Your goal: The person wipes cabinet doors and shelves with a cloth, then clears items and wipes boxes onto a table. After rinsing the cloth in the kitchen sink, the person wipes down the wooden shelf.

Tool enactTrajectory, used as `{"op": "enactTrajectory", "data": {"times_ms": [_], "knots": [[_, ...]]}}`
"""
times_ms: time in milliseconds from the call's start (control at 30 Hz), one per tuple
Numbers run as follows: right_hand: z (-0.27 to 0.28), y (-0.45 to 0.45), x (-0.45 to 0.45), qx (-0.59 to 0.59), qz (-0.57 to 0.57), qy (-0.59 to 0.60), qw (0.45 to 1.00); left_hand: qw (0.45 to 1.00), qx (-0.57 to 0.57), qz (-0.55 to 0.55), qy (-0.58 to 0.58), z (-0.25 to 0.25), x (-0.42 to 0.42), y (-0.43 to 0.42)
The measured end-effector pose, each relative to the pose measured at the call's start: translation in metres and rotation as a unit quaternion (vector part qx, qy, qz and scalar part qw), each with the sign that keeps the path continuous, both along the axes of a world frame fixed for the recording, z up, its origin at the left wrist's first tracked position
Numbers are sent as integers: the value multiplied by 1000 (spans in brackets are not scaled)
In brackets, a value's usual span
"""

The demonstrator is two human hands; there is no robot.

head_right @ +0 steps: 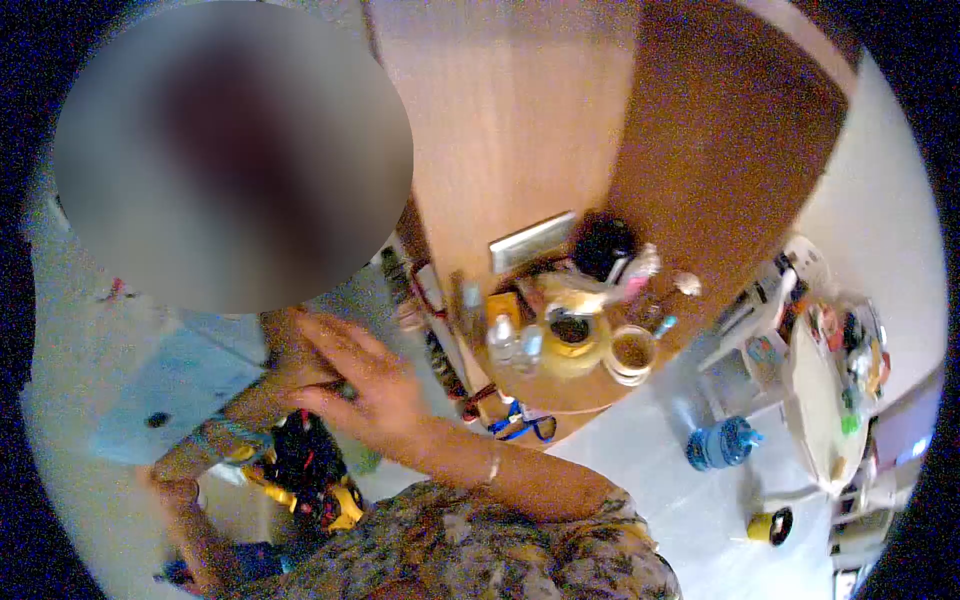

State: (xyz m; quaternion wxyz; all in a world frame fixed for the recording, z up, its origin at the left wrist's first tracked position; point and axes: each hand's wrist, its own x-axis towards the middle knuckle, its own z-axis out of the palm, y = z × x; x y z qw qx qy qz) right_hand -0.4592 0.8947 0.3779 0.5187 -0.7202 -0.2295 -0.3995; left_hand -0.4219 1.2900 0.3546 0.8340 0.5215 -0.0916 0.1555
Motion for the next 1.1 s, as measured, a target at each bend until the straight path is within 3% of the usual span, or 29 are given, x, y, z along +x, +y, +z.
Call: {"op": "enactTrajectory", "data": {"times_ms": [33, 100, 167, 233, 300, 333, 433, 500, 600, 633, 667, 700, 767, 800, 867, 1000, 1100], "knots": [[-13, 3, 3, 3, 21, 4, 1000, 998, -2, 54, 32, -17, -4, -4], [-32, -1, 5, -9, 29, 128, 991, 991, -64, -31, 116, -50, -11, -10], [-53, -5, 12, -21, 50, 172, 984, 979, -121, 30, 162, -67, -14, -31], [-57, -12, 12, -42, 64, 212, 974, 978, -125, 18, 163, -89, -16, -45], [-49, -21, 9, -15, 3, 348, 937, 978, -133, 0, 163, -118, -20, -41], [-48, -27, 14, 57, -1, 353, 934, 974, -129, -47, 181, -123, -21, -44], [-6, -38, 28, 253, -2, 314, 915, 974, -136, -49, 178, -117, -29, -58], [43, -25, 38, 416, 48, 184, 889, 974, -108, -63, 189, -128, -24, -68], [82, 4, 54, 413, 120, 144, 891, 978, -64, -53, 191, -115, -18, -98], [80, 16, 55, 241, 55, 132, 960, 977, -64, -50, 199, -115, -17, -104], [76, 31, 56, 59, -12, 115, 992, 975, -64, -47, 206, -116, -16, -110], [60, 49, 56, 35, 189, 163, 968, 974, -65, -45, 214, -117, -16, -117], [27, 67, 54, -236, 280, 55, 929, 983, -16, -105, 153, -129, -14, -124], [24, 66, 51, -240, 283, 59, 927, 983, -27, -132, 128, -119, -17, -130], [20, 67, 49, -373, 198, 49, 905, 980, -57, -152, 112, -117, -17, -137], [39, 38, 62, -448, 116, 56, 885, 983, -56, -132, 111, -129, -4, -143], [49, 23, 67, -502, -31, -9, 864, 985, -46, -115, 119, -119, 11, -148]]}}
